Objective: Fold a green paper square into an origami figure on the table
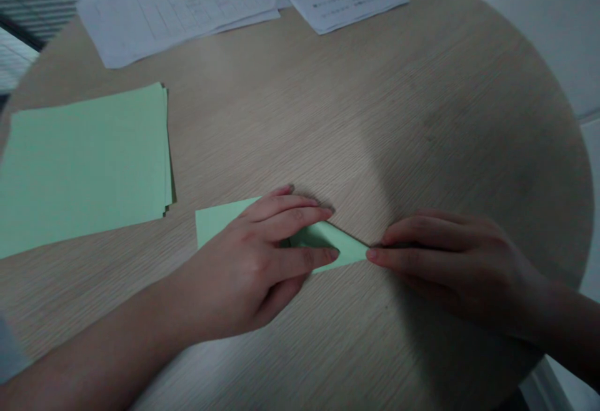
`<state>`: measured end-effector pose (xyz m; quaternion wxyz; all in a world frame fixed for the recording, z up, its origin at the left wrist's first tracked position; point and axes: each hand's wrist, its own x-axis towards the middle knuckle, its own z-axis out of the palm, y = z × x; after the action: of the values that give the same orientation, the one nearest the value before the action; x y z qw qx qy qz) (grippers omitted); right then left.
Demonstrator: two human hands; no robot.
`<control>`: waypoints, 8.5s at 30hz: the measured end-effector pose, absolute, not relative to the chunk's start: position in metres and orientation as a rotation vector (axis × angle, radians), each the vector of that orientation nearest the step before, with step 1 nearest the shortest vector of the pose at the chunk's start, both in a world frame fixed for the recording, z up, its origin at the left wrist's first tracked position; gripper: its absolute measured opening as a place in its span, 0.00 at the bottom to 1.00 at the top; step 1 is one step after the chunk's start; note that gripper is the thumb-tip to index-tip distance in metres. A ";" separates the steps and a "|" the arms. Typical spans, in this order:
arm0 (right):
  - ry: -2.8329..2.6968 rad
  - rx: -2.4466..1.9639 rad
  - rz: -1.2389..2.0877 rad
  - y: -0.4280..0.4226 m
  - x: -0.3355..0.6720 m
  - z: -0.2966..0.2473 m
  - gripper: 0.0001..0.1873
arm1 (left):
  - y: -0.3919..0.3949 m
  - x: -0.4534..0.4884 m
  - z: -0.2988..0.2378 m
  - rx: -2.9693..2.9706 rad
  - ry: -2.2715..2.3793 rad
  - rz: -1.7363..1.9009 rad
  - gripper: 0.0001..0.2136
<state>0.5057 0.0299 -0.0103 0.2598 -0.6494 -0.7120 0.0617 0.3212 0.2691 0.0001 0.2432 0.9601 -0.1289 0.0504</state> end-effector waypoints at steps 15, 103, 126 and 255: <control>-1.946 -1.768 0.189 0.029 0.507 -0.006 0.10 | 0.270 0.322 0.000 2.561 -0.415 0.229 0.14; -2.021 -1.673 0.338 0.072 0.539 -0.012 0.11 | 0.269 0.321 -0.002 2.553 -0.349 0.198 0.12; -2.113 -1.693 0.390 0.065 0.536 -0.009 0.12 | 0.263 0.322 -0.004 2.595 -0.513 0.347 0.12; -2.077 -1.911 -0.356 0.126 0.490 -0.038 0.10 | 0.256 0.305 -0.013 3.122 0.092 0.245 0.12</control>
<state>0.4901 0.1255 -0.0379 0.1479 -0.6643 -0.7222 -0.1236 0.3050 0.2562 -0.0126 0.0045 0.9965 0.0294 0.0782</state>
